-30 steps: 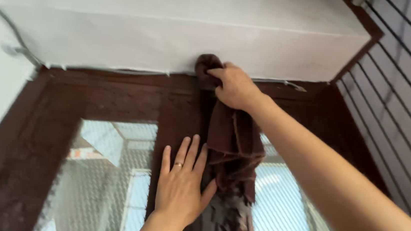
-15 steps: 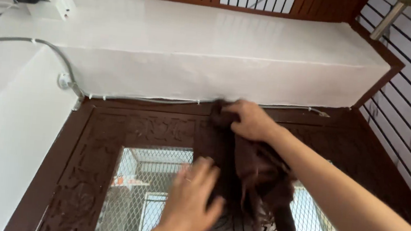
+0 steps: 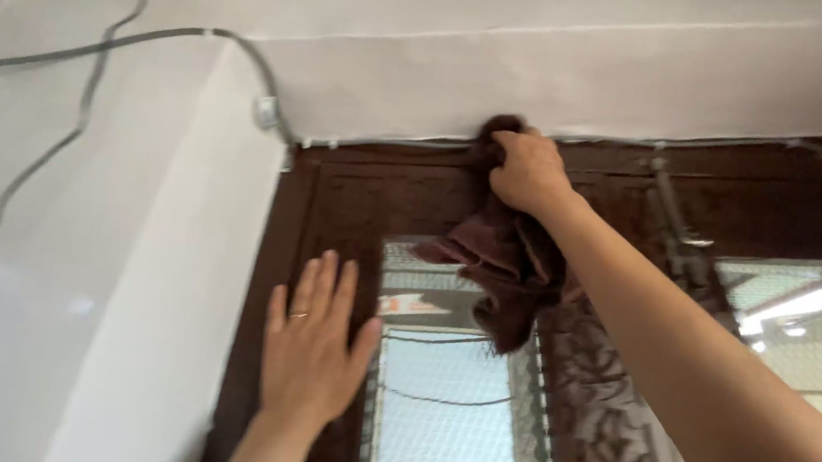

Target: Wiping a carved wooden door and the surrounding frame with a cloth.

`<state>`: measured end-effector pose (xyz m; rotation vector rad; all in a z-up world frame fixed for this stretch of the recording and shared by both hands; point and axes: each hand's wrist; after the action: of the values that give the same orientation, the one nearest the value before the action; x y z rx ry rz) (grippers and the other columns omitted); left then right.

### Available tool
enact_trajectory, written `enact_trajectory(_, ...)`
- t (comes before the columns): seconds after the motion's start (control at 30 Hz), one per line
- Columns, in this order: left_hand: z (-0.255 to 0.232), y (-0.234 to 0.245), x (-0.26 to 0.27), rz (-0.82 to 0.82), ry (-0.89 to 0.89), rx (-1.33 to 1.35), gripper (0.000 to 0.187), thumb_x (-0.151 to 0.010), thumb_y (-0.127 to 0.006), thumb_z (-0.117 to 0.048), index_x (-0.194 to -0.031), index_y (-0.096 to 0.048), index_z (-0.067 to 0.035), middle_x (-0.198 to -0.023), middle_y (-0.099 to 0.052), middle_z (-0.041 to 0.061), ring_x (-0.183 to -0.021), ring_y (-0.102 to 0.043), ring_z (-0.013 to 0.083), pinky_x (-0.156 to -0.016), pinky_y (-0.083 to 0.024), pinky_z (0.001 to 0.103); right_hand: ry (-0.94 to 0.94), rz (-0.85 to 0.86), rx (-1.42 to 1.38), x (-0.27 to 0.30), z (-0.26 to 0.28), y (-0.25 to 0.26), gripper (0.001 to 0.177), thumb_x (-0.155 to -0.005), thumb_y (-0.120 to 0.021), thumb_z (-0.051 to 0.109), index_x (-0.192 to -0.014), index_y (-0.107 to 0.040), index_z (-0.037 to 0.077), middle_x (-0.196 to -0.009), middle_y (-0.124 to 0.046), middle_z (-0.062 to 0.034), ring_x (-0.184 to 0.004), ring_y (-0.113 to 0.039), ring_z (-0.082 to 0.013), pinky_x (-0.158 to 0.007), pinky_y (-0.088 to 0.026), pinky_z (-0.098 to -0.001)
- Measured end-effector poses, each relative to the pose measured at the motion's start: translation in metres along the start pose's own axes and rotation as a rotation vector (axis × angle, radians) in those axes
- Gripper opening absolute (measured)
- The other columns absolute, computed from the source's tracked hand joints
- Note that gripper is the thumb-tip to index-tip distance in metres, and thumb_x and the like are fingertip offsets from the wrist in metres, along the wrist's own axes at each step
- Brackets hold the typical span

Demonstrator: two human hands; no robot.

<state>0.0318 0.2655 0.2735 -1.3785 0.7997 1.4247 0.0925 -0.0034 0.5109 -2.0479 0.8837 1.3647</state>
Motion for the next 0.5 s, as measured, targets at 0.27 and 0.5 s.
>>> enact_trajectory(0.27,-0.005,0.020,0.009,-0.144,0.024,0.176,0.067,-0.093,-0.048,-0.043,-0.150,-0.045,-0.007,-0.161,-0.036,0.015,-0.149,-0.032,0.0289,-0.119,-0.019,0.053,0.348,0.089,-0.264,-0.021,0.126,-0.030,0.054,-0.078,-0.067,0.015,-0.132,-0.070,0.012,-0.141,-0.066,-0.0150,-0.132,-0.061,-0.0337,-0.115,-0.047,-0.0388)
enact_trajectory(0.5,-0.026,0.108,0.015,0.468,0.195,0.366,0.057,-0.103,-0.044,-0.045,-0.149,-0.046,-0.011,-0.151,-0.046,0.014,-0.142,-0.040,0.0310,-0.120,-0.024,0.053,0.246,0.122,-0.247,0.000,0.217,-0.087,0.056,-0.072,-0.074,0.016,-0.128,-0.070,0.011,-0.137,-0.049,-0.0252,-0.117,-0.049,-0.0511,-0.100,-0.042,-0.0513)
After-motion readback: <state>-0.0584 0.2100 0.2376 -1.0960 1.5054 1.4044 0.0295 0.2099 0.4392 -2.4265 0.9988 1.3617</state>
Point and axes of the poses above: each hand's wrist, its own x-axis away from the middle knuckle, its own y-axis out of the back of the hand, z = x × y
